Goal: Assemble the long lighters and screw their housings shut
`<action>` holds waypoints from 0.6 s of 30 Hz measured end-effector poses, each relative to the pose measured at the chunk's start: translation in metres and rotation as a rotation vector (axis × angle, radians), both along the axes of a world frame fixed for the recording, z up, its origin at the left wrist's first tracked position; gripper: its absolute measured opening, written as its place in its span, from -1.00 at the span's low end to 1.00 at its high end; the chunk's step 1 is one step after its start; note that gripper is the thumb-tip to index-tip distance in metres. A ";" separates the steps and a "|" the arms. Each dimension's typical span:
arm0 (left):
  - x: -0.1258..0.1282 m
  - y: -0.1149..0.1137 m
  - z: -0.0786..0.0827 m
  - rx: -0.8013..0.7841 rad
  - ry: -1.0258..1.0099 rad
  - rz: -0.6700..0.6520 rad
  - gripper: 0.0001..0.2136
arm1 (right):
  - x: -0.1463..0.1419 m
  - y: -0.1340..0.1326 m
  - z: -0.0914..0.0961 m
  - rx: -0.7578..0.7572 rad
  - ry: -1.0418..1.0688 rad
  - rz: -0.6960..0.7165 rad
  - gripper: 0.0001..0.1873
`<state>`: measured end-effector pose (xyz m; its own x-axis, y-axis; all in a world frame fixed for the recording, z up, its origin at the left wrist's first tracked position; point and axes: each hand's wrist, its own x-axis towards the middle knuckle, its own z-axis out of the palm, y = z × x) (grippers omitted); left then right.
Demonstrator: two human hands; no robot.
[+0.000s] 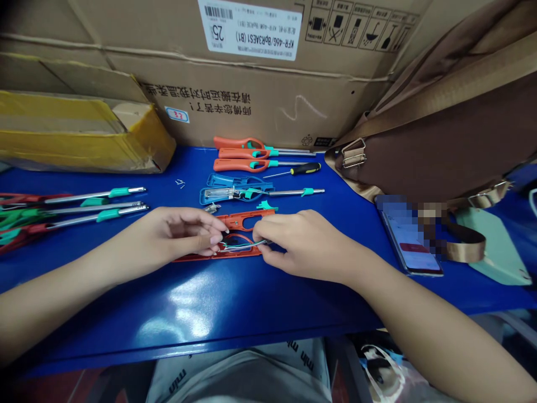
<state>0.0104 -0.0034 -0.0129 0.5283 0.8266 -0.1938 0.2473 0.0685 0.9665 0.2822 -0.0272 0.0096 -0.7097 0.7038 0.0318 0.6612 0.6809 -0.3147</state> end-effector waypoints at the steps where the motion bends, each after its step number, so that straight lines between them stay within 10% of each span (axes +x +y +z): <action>1: 0.000 0.000 0.000 0.015 -0.001 -0.002 -0.77 | 0.000 -0.001 0.000 0.006 -0.002 0.004 -0.88; 18: 0.000 -0.001 0.008 0.067 0.001 0.049 -0.84 | 0.004 0.000 -0.005 0.258 -0.003 0.115 -0.78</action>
